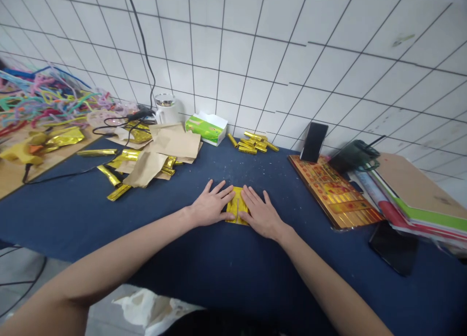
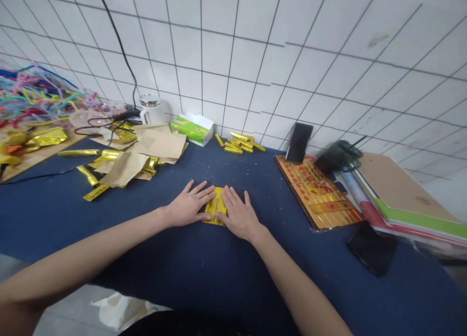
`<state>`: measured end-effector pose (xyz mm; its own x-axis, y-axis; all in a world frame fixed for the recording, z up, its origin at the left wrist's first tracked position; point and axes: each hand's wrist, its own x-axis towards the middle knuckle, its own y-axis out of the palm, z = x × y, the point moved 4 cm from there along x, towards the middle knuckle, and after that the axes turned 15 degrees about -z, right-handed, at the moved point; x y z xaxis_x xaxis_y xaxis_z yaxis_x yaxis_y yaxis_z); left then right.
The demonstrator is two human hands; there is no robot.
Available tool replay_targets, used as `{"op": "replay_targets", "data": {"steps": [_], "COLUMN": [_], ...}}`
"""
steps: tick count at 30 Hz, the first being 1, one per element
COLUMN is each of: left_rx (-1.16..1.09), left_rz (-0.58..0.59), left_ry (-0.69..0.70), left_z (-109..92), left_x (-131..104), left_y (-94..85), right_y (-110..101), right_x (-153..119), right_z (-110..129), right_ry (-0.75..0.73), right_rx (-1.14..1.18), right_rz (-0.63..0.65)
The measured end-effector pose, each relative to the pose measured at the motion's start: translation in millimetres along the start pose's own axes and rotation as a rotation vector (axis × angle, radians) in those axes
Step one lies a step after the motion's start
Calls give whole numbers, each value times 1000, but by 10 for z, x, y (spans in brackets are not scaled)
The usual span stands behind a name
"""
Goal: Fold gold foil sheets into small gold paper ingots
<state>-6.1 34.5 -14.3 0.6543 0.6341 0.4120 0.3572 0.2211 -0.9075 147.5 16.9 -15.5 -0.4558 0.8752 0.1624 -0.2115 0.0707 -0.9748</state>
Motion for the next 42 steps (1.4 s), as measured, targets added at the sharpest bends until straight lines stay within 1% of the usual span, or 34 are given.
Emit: {"op": "replay_targets", "data": {"steps": [3,8,10,12,15,18,21,24,28,31,35,42], "left_rx": [-5,-58,-93,-115,-127,-138,-142,-146,-190,-231,-258,-289], "left_rz": [1,58,82,79,50,45,51,34,29,66,116,106], "left_ry": [-15,-42,-46,-43,-10,71,147,170,147,122,101,42], "left_z": [-3,21,36,48,44,16,-1,-2,-20,-47,-74,-107], "left_x": [-2,32,51,64,55,17,-16,-17,10,16,-21,-102], "left_y": [1,-33,-66,-115,-181,-187,-139,-115,-197,-289,-330,-226], "right_y": [-30,-79,-106,-149,-216,-238,-228,-236,-274,-306,-304,-223], "right_x": [-106,-91,-78,-91,-151,-208,-220,-208,-216,-228,-239,-251], "right_z": [-121,-125,-124,-127,-97,-15,45,50,6,-28,-30,-32], "right_ry": [6,62,91,95,23,-88,-120,-104,-77,-38,-19,-1], "right_rx": [-15,16,38,43,33,38,64,107,201,275,282,335], "right_rz": [-7,0,-27,-85,-170,-190,-178,-144,0,70,63,-22]}}
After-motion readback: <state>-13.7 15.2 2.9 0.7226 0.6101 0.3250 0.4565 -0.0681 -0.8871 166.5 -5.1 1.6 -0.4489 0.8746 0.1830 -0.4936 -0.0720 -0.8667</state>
